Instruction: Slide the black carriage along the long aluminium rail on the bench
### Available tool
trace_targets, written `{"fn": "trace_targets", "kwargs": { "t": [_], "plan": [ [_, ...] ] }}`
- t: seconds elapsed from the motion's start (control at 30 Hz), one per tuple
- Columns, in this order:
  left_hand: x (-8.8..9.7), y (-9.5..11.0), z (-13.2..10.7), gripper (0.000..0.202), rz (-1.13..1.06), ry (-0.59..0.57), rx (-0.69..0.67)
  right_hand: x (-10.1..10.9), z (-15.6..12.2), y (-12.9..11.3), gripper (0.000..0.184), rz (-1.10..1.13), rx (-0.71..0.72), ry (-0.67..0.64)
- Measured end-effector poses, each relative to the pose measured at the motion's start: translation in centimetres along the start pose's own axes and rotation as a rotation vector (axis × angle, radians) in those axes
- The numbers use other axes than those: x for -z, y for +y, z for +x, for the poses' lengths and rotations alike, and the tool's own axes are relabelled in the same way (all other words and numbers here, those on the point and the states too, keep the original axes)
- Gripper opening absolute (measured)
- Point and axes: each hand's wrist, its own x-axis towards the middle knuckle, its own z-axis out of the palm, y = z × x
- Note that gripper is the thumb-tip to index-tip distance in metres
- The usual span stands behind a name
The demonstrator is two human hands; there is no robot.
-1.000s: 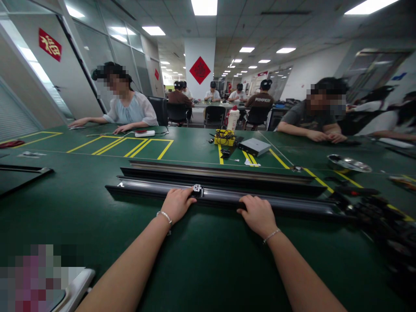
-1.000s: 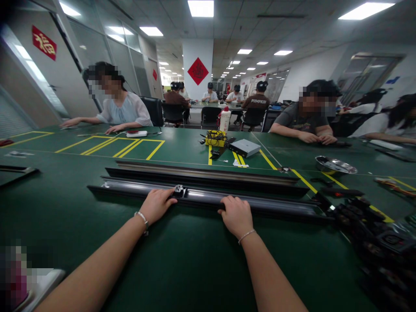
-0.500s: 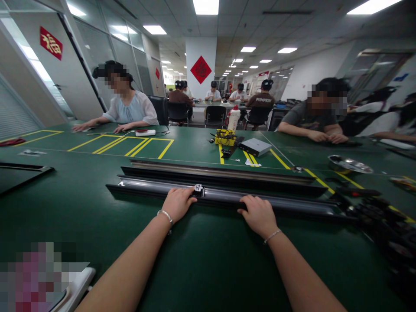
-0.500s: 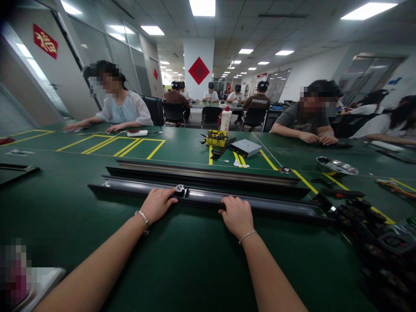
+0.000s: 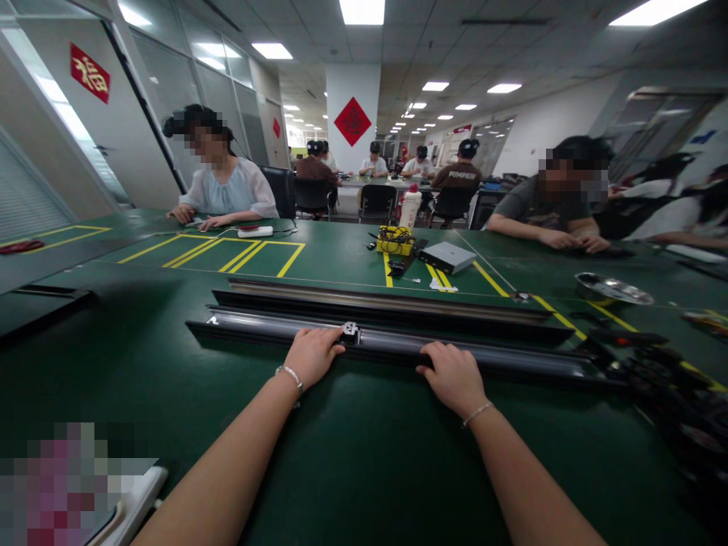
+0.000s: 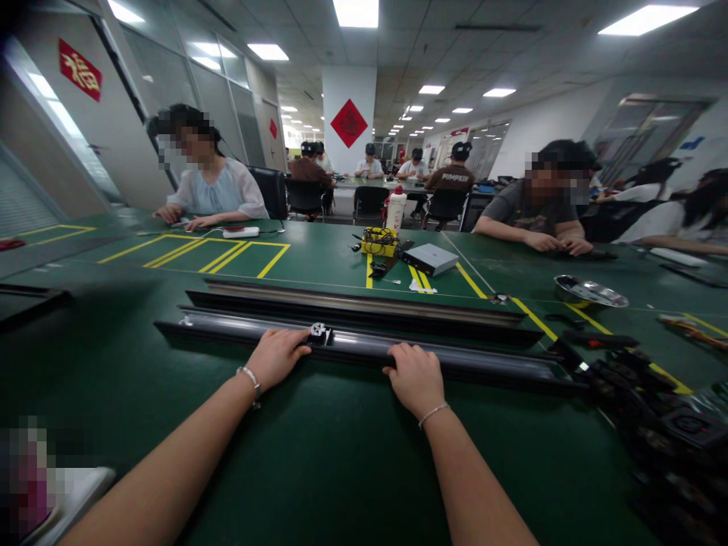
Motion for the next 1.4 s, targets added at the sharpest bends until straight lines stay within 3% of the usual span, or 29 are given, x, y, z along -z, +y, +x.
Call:
{"fn": "trace_targets", "kwargs": {
  "t": [0.9, 1.4],
  "plan": [
    [-0.07, -0.01, 0.08, 0.032, 0.007, 0.005, -0.029, -0.27, -0.01, 0.18, 0.02, 0.004, 0.012, 0.037],
    [0.45, 0.26, 0.21, 0.033, 0.024, -0.053, -0.022, -0.24, 0.0, 0.15, 0.019, 0.017, 0.013, 0.038]
  ]
}}
